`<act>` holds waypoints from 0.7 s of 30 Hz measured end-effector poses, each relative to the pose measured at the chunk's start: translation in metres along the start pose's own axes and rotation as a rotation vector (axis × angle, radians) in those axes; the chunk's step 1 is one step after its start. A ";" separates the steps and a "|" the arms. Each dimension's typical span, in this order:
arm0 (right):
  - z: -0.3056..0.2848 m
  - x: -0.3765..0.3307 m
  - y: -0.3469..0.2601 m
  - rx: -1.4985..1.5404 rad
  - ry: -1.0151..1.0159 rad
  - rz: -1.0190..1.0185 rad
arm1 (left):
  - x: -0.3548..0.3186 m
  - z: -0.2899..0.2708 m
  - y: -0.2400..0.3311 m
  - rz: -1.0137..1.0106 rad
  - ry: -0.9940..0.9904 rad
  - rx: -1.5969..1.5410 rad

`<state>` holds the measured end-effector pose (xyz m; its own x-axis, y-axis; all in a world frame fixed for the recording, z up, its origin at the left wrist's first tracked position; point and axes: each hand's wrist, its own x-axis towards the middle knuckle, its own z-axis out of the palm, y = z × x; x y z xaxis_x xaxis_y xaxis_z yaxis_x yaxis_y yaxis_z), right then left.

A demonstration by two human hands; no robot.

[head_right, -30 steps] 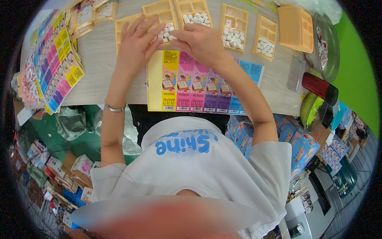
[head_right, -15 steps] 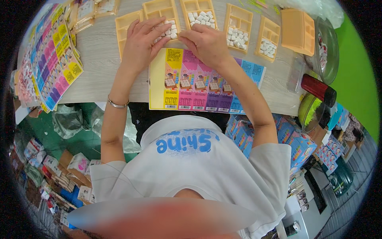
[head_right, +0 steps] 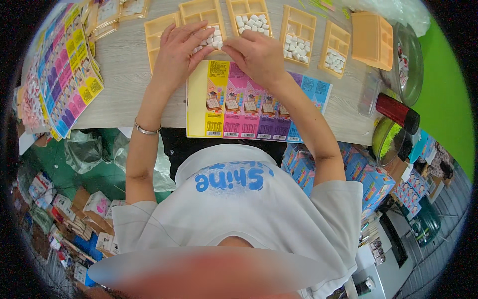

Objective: Place white cubes into divided plastic trays and then insert the trays into plastic bags.

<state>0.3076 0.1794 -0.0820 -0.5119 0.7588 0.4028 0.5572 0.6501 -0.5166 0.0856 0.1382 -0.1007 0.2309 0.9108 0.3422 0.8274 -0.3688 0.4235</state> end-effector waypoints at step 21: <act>-0.137 0.135 0.053 -0.080 0.402 0.633 | 0.010 0.007 0.039 0.016 -0.214 0.244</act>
<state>0.3583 0.3218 0.0484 0.1918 0.9346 0.2996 0.7191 0.0739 -0.6910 0.1239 0.1337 -0.0862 0.3257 0.9332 0.1516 0.9151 -0.3515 0.1975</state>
